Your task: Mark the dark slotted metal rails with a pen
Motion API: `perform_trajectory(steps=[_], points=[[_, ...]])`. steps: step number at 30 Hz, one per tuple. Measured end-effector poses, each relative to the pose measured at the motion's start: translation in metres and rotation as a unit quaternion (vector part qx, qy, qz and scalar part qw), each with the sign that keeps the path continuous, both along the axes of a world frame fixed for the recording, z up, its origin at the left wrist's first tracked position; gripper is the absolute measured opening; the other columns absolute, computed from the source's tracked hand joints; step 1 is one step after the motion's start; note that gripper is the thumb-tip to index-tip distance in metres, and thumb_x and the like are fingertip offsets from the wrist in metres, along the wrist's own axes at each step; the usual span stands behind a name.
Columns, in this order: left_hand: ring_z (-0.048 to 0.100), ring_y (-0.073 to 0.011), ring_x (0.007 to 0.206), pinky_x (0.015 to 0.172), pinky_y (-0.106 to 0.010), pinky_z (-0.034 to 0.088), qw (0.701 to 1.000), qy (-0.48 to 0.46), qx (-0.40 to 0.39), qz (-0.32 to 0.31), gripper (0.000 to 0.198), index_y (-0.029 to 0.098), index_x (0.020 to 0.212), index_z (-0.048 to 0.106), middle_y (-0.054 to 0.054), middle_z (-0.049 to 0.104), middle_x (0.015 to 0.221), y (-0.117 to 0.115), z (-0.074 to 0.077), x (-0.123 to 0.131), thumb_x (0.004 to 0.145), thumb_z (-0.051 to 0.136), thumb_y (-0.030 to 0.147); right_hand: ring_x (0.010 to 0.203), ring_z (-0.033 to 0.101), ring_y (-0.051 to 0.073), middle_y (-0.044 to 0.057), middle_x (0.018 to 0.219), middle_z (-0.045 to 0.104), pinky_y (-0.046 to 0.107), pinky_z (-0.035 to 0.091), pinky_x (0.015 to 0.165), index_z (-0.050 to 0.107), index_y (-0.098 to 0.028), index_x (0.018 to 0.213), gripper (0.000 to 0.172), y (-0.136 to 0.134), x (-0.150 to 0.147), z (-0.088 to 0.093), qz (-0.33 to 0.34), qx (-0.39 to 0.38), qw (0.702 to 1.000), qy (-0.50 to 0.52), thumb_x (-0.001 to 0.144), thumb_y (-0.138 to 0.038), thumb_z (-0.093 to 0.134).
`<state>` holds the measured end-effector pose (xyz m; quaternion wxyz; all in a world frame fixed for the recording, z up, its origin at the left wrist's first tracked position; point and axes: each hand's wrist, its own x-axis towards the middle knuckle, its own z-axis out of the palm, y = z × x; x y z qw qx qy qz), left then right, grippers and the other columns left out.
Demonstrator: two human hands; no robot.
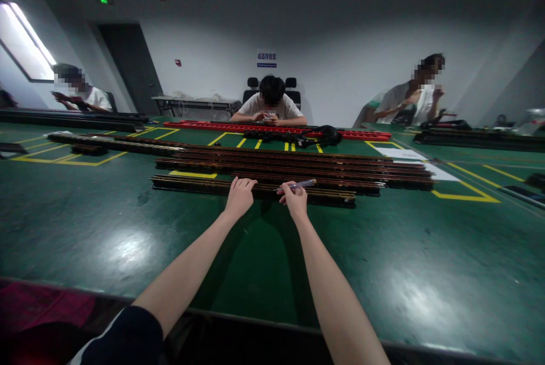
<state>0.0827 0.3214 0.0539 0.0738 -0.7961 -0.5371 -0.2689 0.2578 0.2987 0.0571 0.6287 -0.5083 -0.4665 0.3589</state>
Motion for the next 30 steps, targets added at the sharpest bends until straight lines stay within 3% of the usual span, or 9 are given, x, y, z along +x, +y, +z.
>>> perform_trajectory(steps=[13,23,30], points=[[0.055,-0.0226,0.122,0.116,-0.047,0.03,0.998,0.007,-0.001,-0.057,0.041,0.016,0.127,0.058,-0.01,0.064,0.126,-0.001,0.0,0.002,0.09,0.043,0.022,0.04,0.056,0.01,0.004,0.064,0.069,0.018,0.039,0.036,0.06,-0.017,0.074,0.026,0.001,0.001,-0.003,0.01,0.001,0.999,-0.037,0.073,-0.042,0.066],[0.06,-0.0225,0.113,0.111,-0.046,0.037,0.998,0.012,0.001,-0.054,0.033,0.019,0.117,0.062,-0.009,0.067,0.116,0.004,0.001,0.003,0.088,0.048,0.022,0.037,0.054,0.011,0.001,0.061,0.067,0.019,0.039,0.037,0.049,-0.02,0.076,0.035,0.003,-0.001,-0.005,0.011,0.028,0.998,-0.051,0.074,-0.052,0.064],[0.061,-0.0252,0.104,0.104,-0.046,0.042,1.0,-0.019,-0.007,-0.018,0.025,0.02,0.104,0.064,-0.008,0.069,0.104,0.004,0.006,0.015,0.083,0.051,0.02,0.041,0.057,0.011,0.003,0.066,0.068,0.021,0.043,0.04,0.051,-0.02,0.077,0.042,-0.001,-0.002,-0.006,0.004,0.038,0.996,-0.085,0.074,-0.06,0.061]])
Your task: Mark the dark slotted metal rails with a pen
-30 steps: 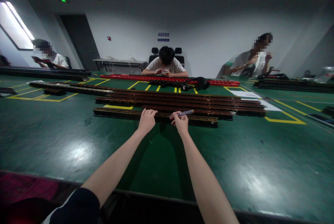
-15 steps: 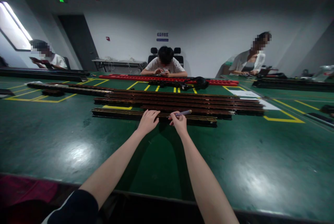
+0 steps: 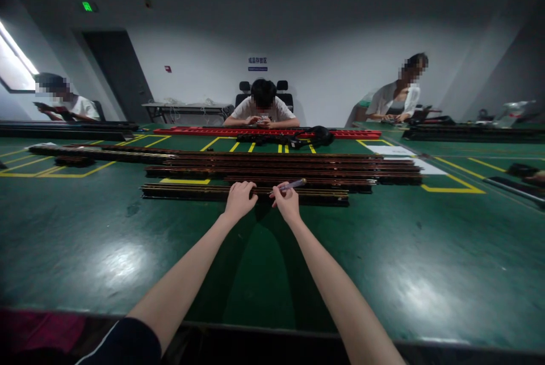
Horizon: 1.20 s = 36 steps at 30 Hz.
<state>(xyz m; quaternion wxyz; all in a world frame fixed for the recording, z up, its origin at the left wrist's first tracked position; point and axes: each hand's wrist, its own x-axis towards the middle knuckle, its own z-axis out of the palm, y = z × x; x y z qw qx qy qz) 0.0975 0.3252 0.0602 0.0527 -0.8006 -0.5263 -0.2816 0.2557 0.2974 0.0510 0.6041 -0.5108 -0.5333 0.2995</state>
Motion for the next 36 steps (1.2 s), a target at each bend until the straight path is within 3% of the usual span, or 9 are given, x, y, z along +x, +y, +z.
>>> perform_trajectory(steps=[5,14,22,27,36], points=[[0.06,-0.0253,0.104,0.105,-0.043,0.04,0.999,-0.02,-0.003,0.028,0.02,0.019,0.098,0.064,-0.009,0.069,0.101,0.0,-0.001,0.006,0.082,0.052,0.02,0.04,0.055,0.011,0.002,0.061,0.064,0.022,0.042,0.04,0.052,-0.02,0.075,0.047,-0.001,0.004,0.003,0.006,0.01,0.999,-0.031,0.072,-0.066,0.061],[0.058,-0.0257,0.106,0.105,-0.044,0.041,1.0,-0.013,-0.007,0.017,0.028,0.017,0.107,0.065,-0.01,0.066,0.105,0.001,-0.006,0.005,0.086,0.047,0.023,0.035,0.046,0.012,-0.005,0.04,0.046,0.025,0.042,0.043,0.052,-0.021,0.064,0.054,-0.004,0.017,0.006,0.013,-0.002,0.997,-0.071,0.069,-0.074,0.06],[0.056,-0.0263,0.107,0.105,-0.045,0.04,1.0,-0.011,-0.003,0.012,0.033,0.02,0.113,0.065,-0.01,0.065,0.107,-0.001,-0.006,0.004,0.086,0.047,0.021,0.041,0.051,0.011,-0.001,0.055,0.058,0.022,0.042,0.041,0.056,-0.019,0.068,0.055,-0.005,0.017,0.004,0.026,-0.004,0.999,-0.039,0.066,-0.074,0.063],[0.056,-0.0239,0.111,0.11,-0.046,0.035,1.0,0.006,0.007,-0.015,0.044,0.022,0.124,0.061,-0.008,0.065,0.112,-0.004,-0.006,0.005,0.085,0.043,0.012,0.041,0.053,0.011,0.001,0.057,0.06,0.023,0.044,0.042,0.056,-0.019,0.068,0.055,-0.005,0.018,0.003,0.003,-0.005,0.999,-0.038,0.068,-0.073,0.063],[0.054,-0.0232,0.118,0.114,-0.046,0.03,0.999,0.024,-0.008,-0.028,0.049,0.019,0.126,0.06,-0.01,0.064,0.12,-0.006,-0.005,0.007,0.085,0.037,0.008,0.041,0.052,0.01,0.001,0.058,0.061,0.022,0.042,0.042,0.056,-0.019,0.068,0.05,-0.008,0.017,0.006,-0.004,-0.006,0.999,-0.05,0.072,-0.068,0.062]])
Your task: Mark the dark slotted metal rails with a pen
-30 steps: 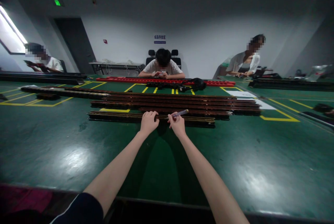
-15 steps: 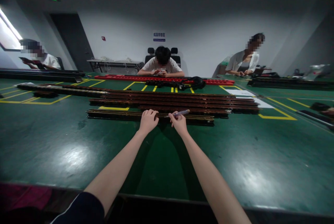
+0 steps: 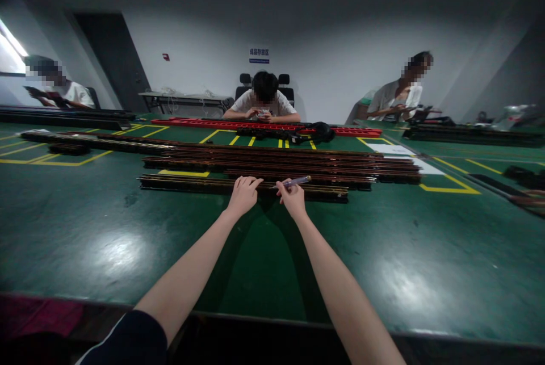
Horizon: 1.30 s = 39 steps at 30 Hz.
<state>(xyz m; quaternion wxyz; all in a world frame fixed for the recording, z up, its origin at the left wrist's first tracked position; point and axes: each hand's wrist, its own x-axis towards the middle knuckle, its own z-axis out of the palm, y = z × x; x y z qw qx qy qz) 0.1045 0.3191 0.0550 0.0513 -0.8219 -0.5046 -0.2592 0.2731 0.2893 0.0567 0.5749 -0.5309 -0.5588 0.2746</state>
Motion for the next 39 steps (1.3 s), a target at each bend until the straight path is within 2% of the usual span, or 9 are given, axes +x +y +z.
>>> perform_trajectory(steps=[12,20,26,31,39], points=[[0.055,-0.0239,0.118,0.112,-0.047,0.035,1.0,-0.016,-0.004,-0.007,0.047,0.022,0.125,0.061,-0.009,0.065,0.12,0.0026,-0.0023,-0.0012,0.086,0.038,0.009,0.045,0.054,0.011,0.002,0.061,0.061,0.024,0.045,0.047,0.057,-0.019,0.07,0.045,-0.0039,0.002,0.0004,-0.016,-0.002,1.0,0.007,0.076,-0.064,0.061],[0.054,-0.0226,0.12,0.113,-0.046,0.034,1.0,-0.014,-0.022,-0.007,0.046,0.021,0.126,0.06,-0.008,0.064,0.123,0.0023,-0.0008,-0.0017,0.088,0.036,0.011,0.041,0.052,0.011,0.001,0.055,0.058,0.024,0.045,0.043,0.054,-0.02,0.064,0.041,-0.0064,0.0022,0.0037,-0.08,0.003,0.996,0.039,0.078,-0.057,0.062],[0.054,-0.0233,0.12,0.112,-0.047,0.034,0.999,-0.019,-0.028,-0.013,0.046,0.021,0.126,0.06,-0.009,0.063,0.124,0.002,-0.0001,-0.0022,0.088,0.035,0.01,0.041,0.051,0.011,0.001,0.053,0.057,0.024,0.045,0.04,0.054,-0.019,0.066,0.04,-0.0059,0.0027,0.0038,-0.109,0.004,0.992,0.057,0.077,-0.056,0.063],[0.055,-0.0232,0.118,0.11,-0.045,0.036,1.0,-0.001,-0.019,-0.001,0.046,0.02,0.125,0.061,-0.009,0.065,0.12,0.0006,0.0023,-0.0017,0.087,0.038,0.01,0.041,0.051,0.009,-0.001,0.053,0.056,0.021,0.045,0.042,0.053,-0.019,0.065,0.041,-0.0051,0.0039,0.0032,-0.083,0.002,0.994,0.064,0.074,-0.057,0.066],[0.054,-0.0233,0.119,0.112,-0.046,0.034,1.0,0.017,-0.009,0.011,0.047,0.019,0.126,0.059,-0.01,0.063,0.123,0.0014,-0.0003,0.001,0.088,0.035,0.009,0.042,0.052,0.011,-0.001,0.055,0.055,0.022,0.044,0.041,0.054,-0.019,0.07,0.052,-0.0027,0.0075,-0.0025,-0.039,0.028,0.997,0.062,0.068,-0.07,0.064]])
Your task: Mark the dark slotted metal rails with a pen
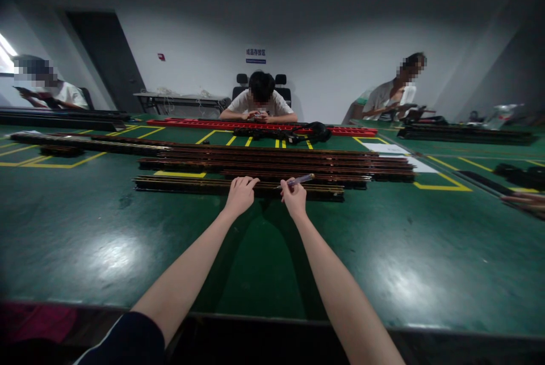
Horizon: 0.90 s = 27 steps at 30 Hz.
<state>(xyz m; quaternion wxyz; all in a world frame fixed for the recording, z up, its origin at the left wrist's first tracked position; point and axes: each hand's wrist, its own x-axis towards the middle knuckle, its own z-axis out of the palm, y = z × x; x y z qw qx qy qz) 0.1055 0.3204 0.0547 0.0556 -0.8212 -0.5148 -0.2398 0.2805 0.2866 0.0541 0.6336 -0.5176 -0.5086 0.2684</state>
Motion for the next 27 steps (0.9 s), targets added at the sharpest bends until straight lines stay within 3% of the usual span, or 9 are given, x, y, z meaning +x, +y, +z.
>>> perform_trajectory(steps=[18,27], points=[[0.054,-0.0239,0.121,0.115,-0.046,0.03,1.0,-0.014,-0.012,0.016,0.049,0.015,0.123,0.06,-0.011,0.064,0.124,-0.0013,0.0029,0.0011,0.084,0.033,0.003,0.043,0.052,0.01,0.0,0.057,0.057,0.022,0.044,0.04,0.054,-0.019,0.069,0.055,-0.0007,-0.0021,0.0001,0.034,-0.011,0.999,0.005,0.066,-0.072,0.065],[0.055,-0.0235,0.119,0.114,-0.047,0.031,1.0,-0.022,0.0,0.007,0.049,0.018,0.121,0.061,-0.009,0.065,0.12,-0.0001,0.0009,-0.001,0.083,0.034,0.003,0.04,0.048,0.009,-0.002,0.053,0.055,0.02,0.042,0.039,0.052,-0.019,0.064,0.043,-0.0032,-0.0051,0.0031,-0.026,-0.01,0.999,0.038,0.075,-0.059,0.064]])
